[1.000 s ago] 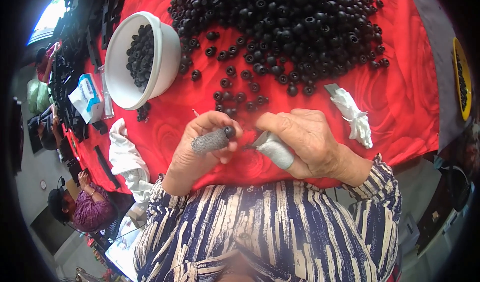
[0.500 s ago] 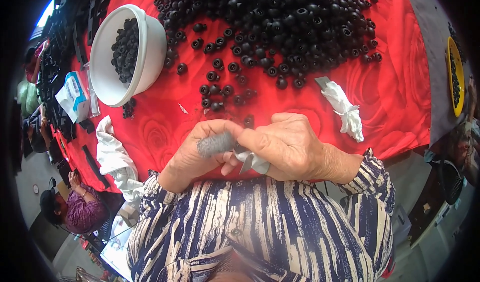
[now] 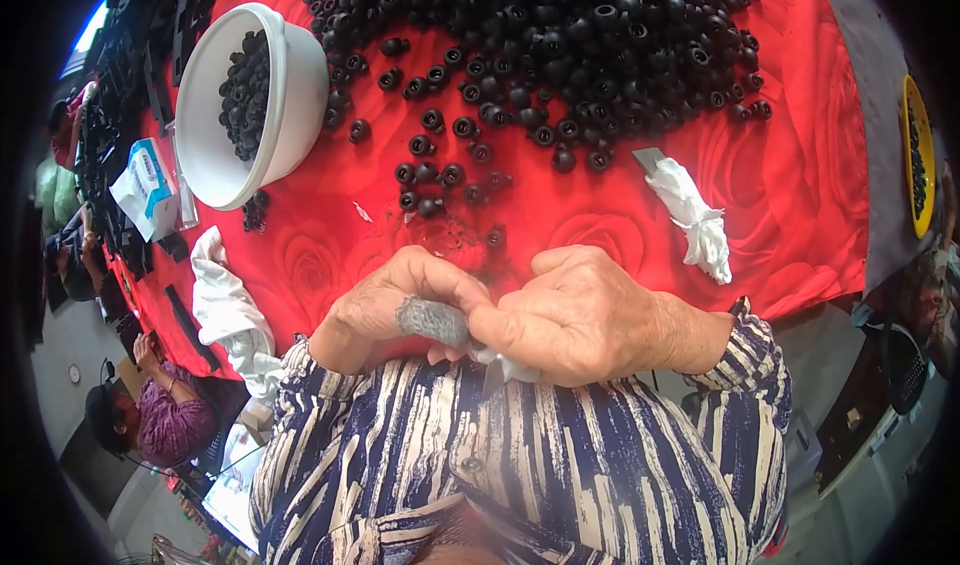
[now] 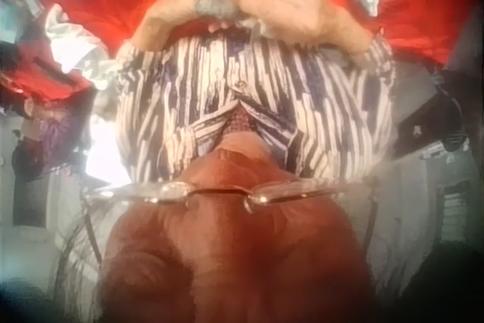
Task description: The person cleans or finishes small black plastic components on a table using a scraping tool.
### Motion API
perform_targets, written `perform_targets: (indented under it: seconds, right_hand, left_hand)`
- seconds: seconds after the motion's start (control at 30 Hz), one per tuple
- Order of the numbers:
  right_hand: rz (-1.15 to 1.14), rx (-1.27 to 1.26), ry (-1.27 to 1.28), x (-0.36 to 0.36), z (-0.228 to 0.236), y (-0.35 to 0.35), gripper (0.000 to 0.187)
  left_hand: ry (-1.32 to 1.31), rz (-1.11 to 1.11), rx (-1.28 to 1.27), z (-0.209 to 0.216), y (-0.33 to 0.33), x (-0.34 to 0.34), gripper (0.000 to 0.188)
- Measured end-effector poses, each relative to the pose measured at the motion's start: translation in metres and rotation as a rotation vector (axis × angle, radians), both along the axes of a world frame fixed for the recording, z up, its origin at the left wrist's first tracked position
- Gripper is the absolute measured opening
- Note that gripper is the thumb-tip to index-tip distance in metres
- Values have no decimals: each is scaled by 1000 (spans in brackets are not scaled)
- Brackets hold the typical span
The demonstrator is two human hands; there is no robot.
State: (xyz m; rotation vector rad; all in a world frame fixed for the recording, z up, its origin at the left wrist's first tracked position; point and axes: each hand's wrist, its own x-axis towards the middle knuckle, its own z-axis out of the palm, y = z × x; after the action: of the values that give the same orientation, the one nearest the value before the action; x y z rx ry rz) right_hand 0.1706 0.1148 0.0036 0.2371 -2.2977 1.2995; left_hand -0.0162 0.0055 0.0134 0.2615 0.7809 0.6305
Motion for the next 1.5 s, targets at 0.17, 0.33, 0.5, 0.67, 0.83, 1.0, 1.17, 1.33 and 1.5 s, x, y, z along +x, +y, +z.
perform_targets:
  seconds: [0.17, 0.33, 0.5, 0.67, 0.83, 1.0, 1.17, 1.33, 1.5]
  right_hand:
    - [16, 28, -7, 2, 2, 2, 44]
    - [-42, -361, -143, 0, 4, 14, 35]
    - [-106, -393, -309, 1, 8, 12, 21]
    - [-94, -383, -391, -1, 9, 14, 25]
    - [-144, -332, -369, -2, 8, 9, 21]
    - [-132, -319, -403, -4, 11, 12, 23]
    - [-139, -301, -402, -5, 12, 12, 21]
    - [-132, -321, -394, -3, 8, 10, 20]
    - [-146, -318, -381, -4, 7, 9, 20]
  left_hand:
    - [-48, -61, 33, -5, -1, 2, 19]
    - [31, 394, 125, 0, -10, 10, 21]
    - [45, 445, 183, 2, -10, 11, 19]
    - [26, 440, 168, -1, -9, 10, 19]
    - [-19, 449, 91, -1, -10, 13, 21]
    - [-55, 463, 58, -4, -11, 14, 22]
    - [-84, 456, 68, -3, -10, 14, 23]
    - [-56, 460, 85, -6, -12, 15, 23]
    - [-71, 467, 93, -7, -12, 15, 24]
